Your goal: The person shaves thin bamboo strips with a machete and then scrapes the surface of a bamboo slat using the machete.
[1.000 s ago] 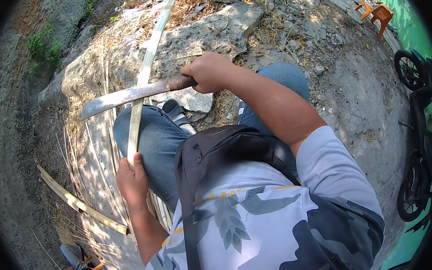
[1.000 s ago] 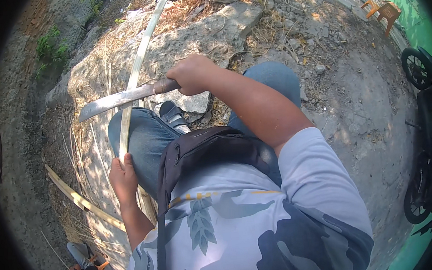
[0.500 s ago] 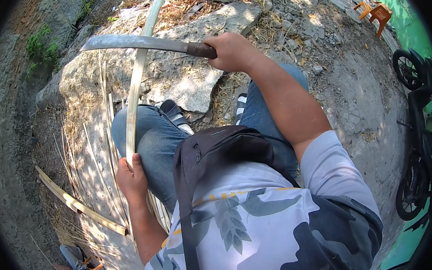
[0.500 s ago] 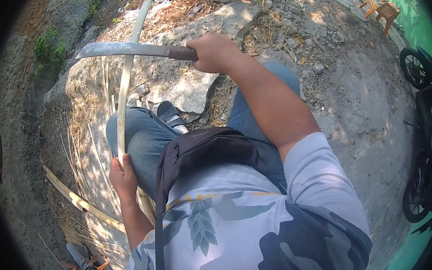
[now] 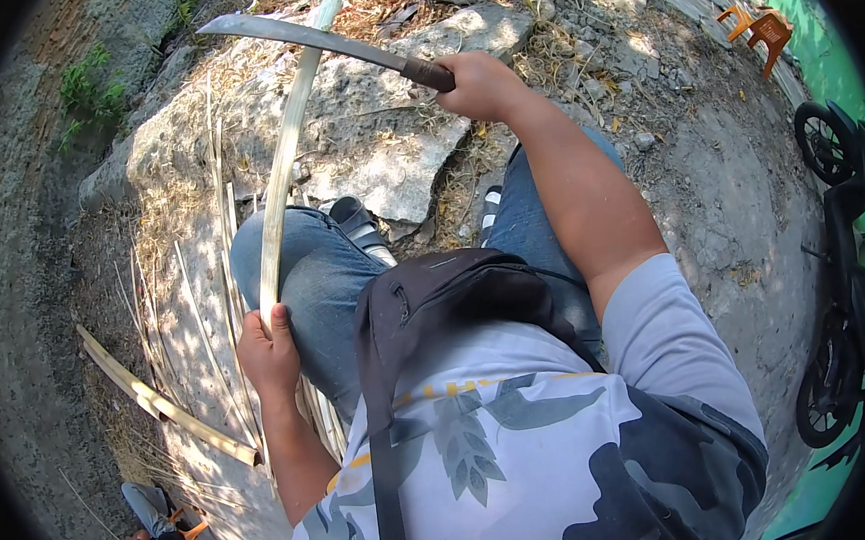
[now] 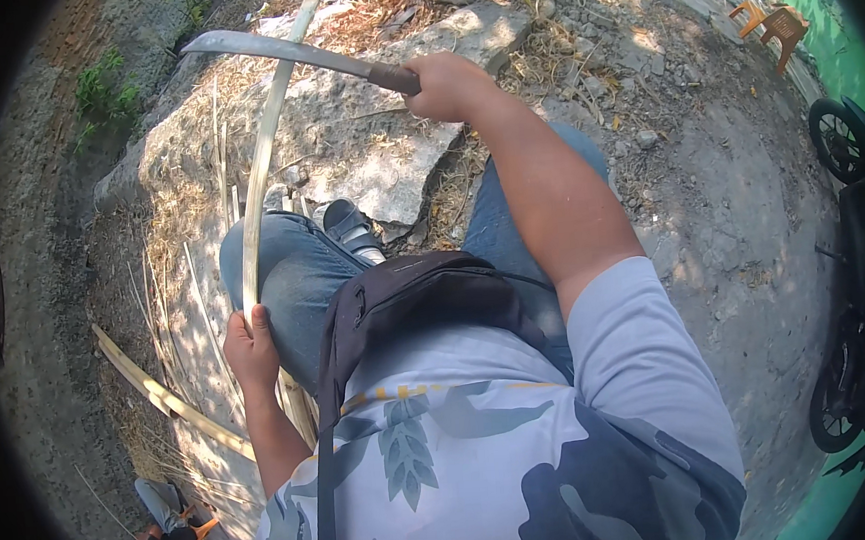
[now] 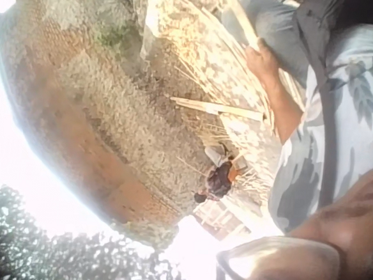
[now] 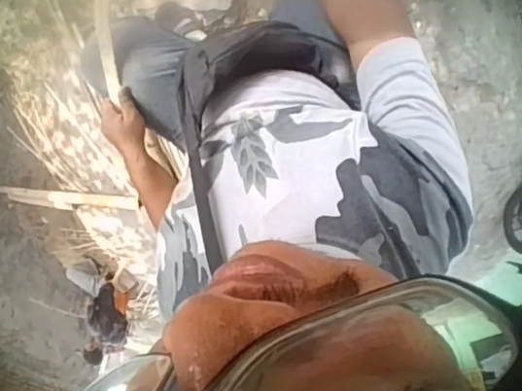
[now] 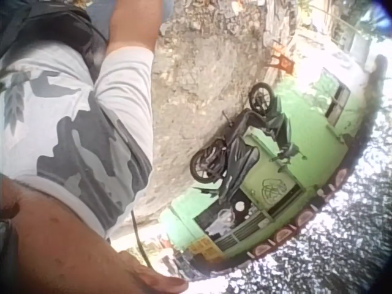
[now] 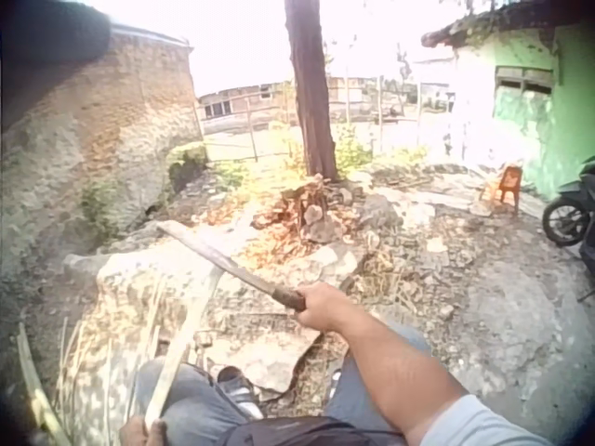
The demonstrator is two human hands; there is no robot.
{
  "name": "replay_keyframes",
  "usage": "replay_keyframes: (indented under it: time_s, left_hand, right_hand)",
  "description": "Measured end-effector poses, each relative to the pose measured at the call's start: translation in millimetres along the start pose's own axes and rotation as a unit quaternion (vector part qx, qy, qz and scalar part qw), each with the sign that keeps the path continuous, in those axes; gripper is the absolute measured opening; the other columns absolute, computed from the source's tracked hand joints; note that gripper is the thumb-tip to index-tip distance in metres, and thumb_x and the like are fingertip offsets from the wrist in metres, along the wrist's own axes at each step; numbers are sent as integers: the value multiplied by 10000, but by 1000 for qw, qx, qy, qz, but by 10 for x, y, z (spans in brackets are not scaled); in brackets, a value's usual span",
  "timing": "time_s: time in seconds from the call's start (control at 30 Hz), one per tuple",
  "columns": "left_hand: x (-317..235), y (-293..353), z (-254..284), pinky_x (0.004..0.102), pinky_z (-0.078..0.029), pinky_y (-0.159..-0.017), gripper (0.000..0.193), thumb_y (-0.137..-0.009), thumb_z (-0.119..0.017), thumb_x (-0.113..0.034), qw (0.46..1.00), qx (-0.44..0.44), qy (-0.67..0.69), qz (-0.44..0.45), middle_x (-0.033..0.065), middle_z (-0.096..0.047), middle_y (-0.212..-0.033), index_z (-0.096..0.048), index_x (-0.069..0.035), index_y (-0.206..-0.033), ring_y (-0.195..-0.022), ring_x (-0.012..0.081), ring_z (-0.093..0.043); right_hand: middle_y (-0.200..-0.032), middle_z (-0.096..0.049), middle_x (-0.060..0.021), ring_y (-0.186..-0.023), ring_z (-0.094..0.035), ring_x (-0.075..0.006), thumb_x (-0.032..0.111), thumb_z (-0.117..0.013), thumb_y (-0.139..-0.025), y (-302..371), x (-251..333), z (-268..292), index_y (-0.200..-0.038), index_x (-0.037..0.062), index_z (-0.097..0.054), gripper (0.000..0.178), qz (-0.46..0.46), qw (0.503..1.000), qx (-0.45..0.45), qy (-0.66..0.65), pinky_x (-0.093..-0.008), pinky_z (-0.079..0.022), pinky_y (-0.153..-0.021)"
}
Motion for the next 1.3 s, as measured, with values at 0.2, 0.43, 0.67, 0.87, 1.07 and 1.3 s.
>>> replay_keyframes:
  time_s: [0.2, 0.43, 0.67, 0.87, 1.07, 1.3]
  left_hand:
    - [-72, -16, 22, 403, -453, -578, 535, -998, -636, -547, 1000, -5, -15, -5, 128, -594, -637, -616, -29, -863, -577, 287, -584]
    - [-109, 5, 55, 452, -468, -621, 585, -997, -609, -579, 997, -12, -78, 4, 178, -606, -677, -585, -16, -839, -634, 375, -602]
    - [-83, 59, 57, 470, -470, -626, 593, -994, -602, -594, 999, -14, -48, -1, 186, -607, -678, -594, -19, -846, -644, 395, -611]
    - [-207, -15, 58, 464, -469, -613, 582, -1001, -594, -588, 997, -5, -78, -17, 183, -611, -676, -600, -26, -850, -636, 389, -616]
    - [-138, -15, 45, 466, -473, -616, 578, -1001, -591, -591, 997, 26, -70, 11, 183, -616, -687, -596, -29, -864, -650, 395, -626]
    - [-120, -17, 62, 453, -466, -616, 587, -996, -595, -599, 995, 2, -98, -21, 171, -608, -679, -593, -29, -856, -647, 372, -619]
  right_hand:
    - [-942, -740, -162, -918, -714, -370, 250, -715, -785, 85, 7, -124, -1098, 131, -733, 336, -18, 998, -51, -9, -473, -564, -838]
    - [-734, -690, -81, -770, -706, -326, 226, -709, -738, 241, 913, -511, -880, 162, -675, 159, 216, 972, -1, 92, -464, -545, -763]
    - [-922, -744, -106, -897, -727, -307, 234, -701, -793, -18, 377, -279, -995, 158, -722, 218, 42, 995, 42, 80, -449, -555, -856]
    - [-913, -741, -164, -895, -718, -350, 246, -700, -801, -57, -176, -212, -1098, 113, -730, 327, -40, 999, -16, -11, -461, -557, -804]
    - [-862, -727, -148, -850, -710, -388, 243, -712, -769, 186, 578, -348, -951, 115, -692, 223, 67, 998, 7, -3, -498, -562, -774]
    - [-789, -713, -97, -806, -715, -343, 222, -718, -735, 199, 899, -475, -905, 163, -697, 182, 205, 973, 56, 93, -485, -564, -753]
Point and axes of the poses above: each hand's wrist, its own y-axis away from the middle knuckle, its own z-axis out of the back of the hand, x = y × z, the point moved 10 cm from there along -y, towards the middle knuckle
